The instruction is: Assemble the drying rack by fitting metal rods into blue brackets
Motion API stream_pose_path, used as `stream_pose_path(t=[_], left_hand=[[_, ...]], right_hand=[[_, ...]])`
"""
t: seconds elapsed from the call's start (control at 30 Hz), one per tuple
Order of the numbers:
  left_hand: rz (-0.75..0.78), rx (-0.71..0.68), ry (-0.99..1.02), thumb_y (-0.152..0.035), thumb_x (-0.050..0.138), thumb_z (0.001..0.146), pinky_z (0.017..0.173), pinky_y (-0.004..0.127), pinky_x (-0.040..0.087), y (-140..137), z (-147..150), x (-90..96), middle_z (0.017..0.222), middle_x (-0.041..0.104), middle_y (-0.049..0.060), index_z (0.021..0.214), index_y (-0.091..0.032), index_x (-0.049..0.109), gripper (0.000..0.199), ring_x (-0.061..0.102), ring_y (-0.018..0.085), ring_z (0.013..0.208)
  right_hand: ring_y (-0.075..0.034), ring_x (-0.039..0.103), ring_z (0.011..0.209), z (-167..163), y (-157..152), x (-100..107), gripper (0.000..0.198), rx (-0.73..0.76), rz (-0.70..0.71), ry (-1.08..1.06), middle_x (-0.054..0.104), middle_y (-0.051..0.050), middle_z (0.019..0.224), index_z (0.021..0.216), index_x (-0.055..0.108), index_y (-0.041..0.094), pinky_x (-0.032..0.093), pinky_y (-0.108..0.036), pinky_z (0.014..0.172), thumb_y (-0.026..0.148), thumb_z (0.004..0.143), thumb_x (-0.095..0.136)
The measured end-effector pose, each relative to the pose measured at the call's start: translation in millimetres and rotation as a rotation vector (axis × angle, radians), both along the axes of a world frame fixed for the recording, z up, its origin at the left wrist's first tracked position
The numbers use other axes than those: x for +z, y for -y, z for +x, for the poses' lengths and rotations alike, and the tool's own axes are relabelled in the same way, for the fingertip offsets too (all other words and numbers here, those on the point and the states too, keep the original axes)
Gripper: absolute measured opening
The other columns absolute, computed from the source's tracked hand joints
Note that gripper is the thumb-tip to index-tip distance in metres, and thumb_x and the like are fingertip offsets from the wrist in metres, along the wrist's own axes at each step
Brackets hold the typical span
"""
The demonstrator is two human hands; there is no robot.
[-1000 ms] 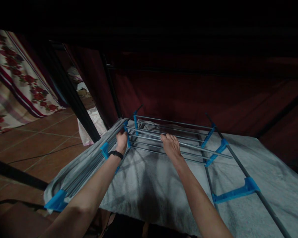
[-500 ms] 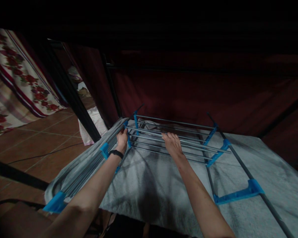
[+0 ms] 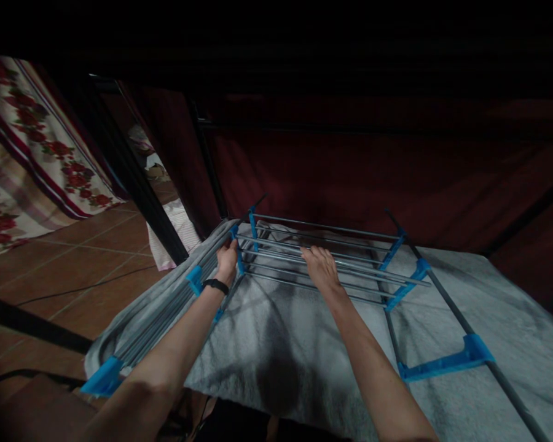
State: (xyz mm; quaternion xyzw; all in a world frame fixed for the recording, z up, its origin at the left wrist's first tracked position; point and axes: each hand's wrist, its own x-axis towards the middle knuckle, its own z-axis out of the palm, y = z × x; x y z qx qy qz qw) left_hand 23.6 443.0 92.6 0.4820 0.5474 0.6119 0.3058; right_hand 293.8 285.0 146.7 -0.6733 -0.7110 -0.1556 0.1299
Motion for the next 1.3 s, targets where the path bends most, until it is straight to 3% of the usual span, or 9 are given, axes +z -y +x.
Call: stream_pose_path(t=[0.53, 1.03, 1.3], left_hand=[[-0.001, 0.047, -0.107, -0.026, 0.057, 0.089, 0.114, 0.035, 0.039, -2, 2, 0.6, 0.132, 0.067, 0.016, 0.12, -0.009, 0.07, 0.038, 0.059, 0.026, 0.129], [-0.014, 0.159, -0.335, -0.022, 0.055, 0.089, 0.112, 0.041, 0.042, 6, 8, 8.3, 0.122, 0.071, 0.019, 0.113, -0.01, 0.072, 0.032, 0.063, 0.031, 0.123], [-0.031, 0.198, -0.397, -0.02, 0.052, 0.091, 0.11, 0.036, 0.043, 12, 13, 12.2, 0.122, 0.071, 0.02, 0.114, -0.009, 0.071, 0.032, 0.063, 0.029, 0.122]], right_hand=[[-0.022, 0.058, 0.095, 2, 0, 6, 0.036, 0.038, 0.024, 0.007, 0.068, -0.009, 0.101, 0.132, 0.064, 0.024, 0.035, -0.032, 0.083, 0.031, 0.105, 0.04], [-0.021, 0.065, 0.106, 14, -16, 29, 0.04, 0.098, -0.068, 0.011, 0.07, -0.007, 0.125, 0.137, 0.06, 0.028, 0.046, -0.029, 0.082, 0.032, 0.105, 0.036], [-0.022, 0.068, 0.106, 12, -13, 38, 0.04, 0.084, -0.113, 0.054, 0.069, -0.005, 0.128, 0.136, 0.06, 0.03, 0.05, -0.03, 0.08, 0.034, 0.105, 0.035]])
